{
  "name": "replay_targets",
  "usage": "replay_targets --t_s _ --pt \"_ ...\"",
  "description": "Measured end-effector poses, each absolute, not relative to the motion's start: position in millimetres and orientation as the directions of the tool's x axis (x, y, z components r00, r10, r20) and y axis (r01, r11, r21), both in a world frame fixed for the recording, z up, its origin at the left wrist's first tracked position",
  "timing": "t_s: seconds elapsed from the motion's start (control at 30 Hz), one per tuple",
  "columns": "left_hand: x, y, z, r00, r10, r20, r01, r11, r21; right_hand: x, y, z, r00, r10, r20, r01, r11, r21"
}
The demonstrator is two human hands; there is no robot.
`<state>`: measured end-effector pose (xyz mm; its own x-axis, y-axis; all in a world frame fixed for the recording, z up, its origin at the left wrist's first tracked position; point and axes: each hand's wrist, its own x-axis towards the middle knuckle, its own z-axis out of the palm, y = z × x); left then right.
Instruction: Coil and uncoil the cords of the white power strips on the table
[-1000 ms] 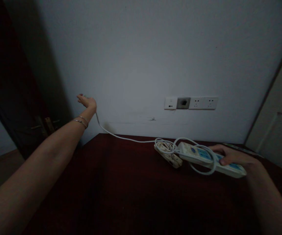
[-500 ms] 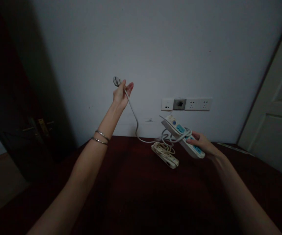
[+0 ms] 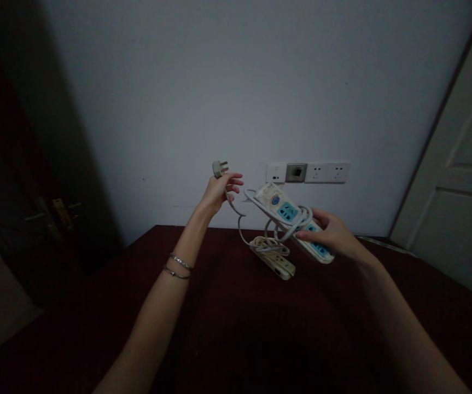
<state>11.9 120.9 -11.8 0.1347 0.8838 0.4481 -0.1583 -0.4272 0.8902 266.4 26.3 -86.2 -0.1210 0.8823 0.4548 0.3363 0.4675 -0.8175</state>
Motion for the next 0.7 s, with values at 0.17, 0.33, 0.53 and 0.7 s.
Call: replay_targets --t_s 0.17,0.33,0.53,0.7 --pt "12 124 -72 0.399 0.882 0.252 -0.174 -0.196 0.965 244 14 -79 -0.077 0.847 0.526 0.27 0.525 -0.807" --pt "25 110 -121 0.803 0.592 -0.07 0.127 -0.056 0.99 236 11 -78 -0.04 0.815 0.579 0.269 0.566 -0.779" --pt "24 101 -147 0.906 0.402 -0.131 0.193 -0.117 0.974 244 11 -76 0.07 0.831 0.552 0.228 0.525 -0.82" --pt "3 115 -160 0.953 0.28 -0.118 0.149 -0.093 0.984 260 17 -74 0.265 0.757 0.597 0.279 0.533 -0.799"
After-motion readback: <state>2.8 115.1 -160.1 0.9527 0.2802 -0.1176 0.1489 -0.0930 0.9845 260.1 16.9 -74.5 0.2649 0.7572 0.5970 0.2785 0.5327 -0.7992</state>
